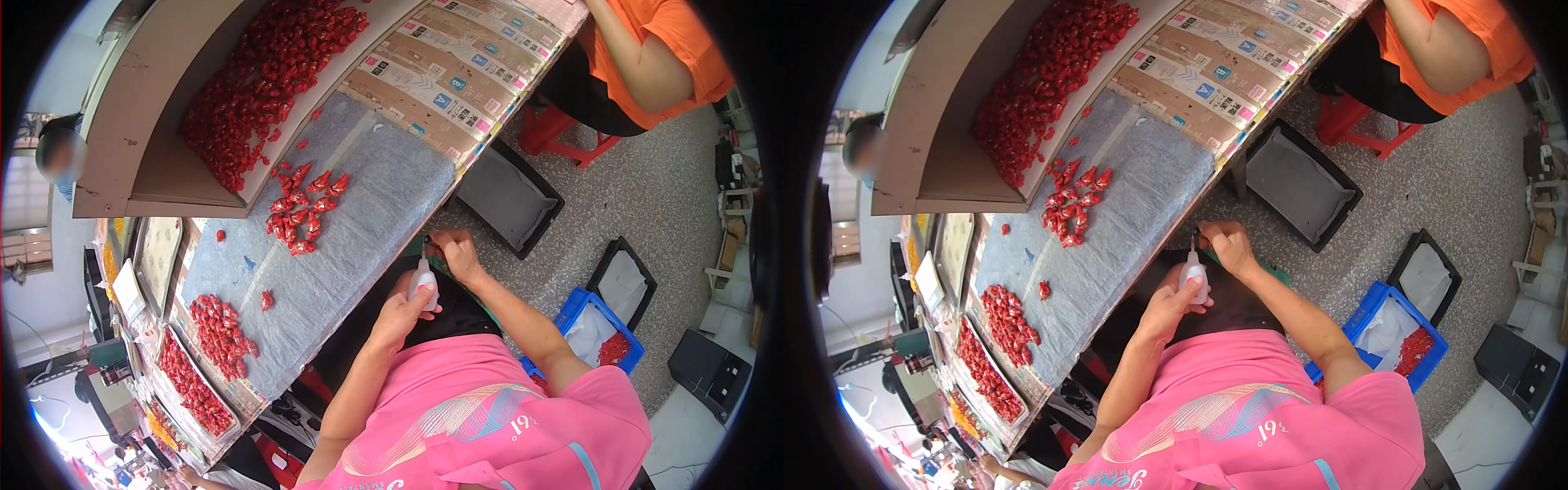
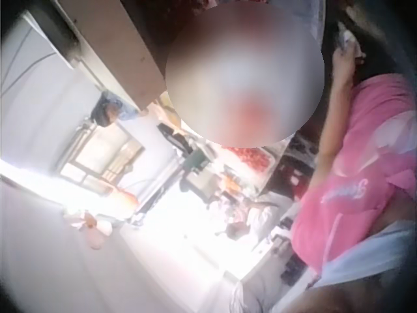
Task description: The person applies glue from a bottle to assemble toy figurines by hand, rearranges plastic crates on the floor, and attaches pieces to more figurines with glue.
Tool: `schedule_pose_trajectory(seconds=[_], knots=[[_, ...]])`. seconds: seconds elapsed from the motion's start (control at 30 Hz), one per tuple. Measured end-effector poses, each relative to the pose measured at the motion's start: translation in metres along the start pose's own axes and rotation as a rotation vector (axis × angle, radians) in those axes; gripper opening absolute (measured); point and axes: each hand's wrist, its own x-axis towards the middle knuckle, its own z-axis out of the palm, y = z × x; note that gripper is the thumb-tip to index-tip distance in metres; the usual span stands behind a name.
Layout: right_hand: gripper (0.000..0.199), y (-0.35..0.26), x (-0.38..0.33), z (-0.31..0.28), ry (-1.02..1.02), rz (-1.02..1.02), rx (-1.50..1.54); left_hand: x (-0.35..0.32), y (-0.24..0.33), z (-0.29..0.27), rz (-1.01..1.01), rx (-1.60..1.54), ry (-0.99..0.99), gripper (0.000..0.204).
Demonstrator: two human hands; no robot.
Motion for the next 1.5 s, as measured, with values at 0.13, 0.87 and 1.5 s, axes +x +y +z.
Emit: schedule_pose_trajectory(seconds=[0.13, 0.87, 1.5], knots=[[0.04, -0.0022, 0.0011, -0.0001, -0.015, 0.0, 0.007, 0.0003, 0.0004, 0.0013, -0.002, -0.003, -0.001, 0.047], [0.037, 0.0024, 0.0019, 0.0026, -0.022, 0.056, 0.033, 0.0007, -0.0018, -0.0011, -0.002, -0.043, -0.02, 0.051], [0.042, 0.0046, 0.0028, 0.0042, 0.009, 0.089, -0.01, -0.0016, 0.0013, 0.0001, 0.002, -0.062, -0.021, 0.048]])
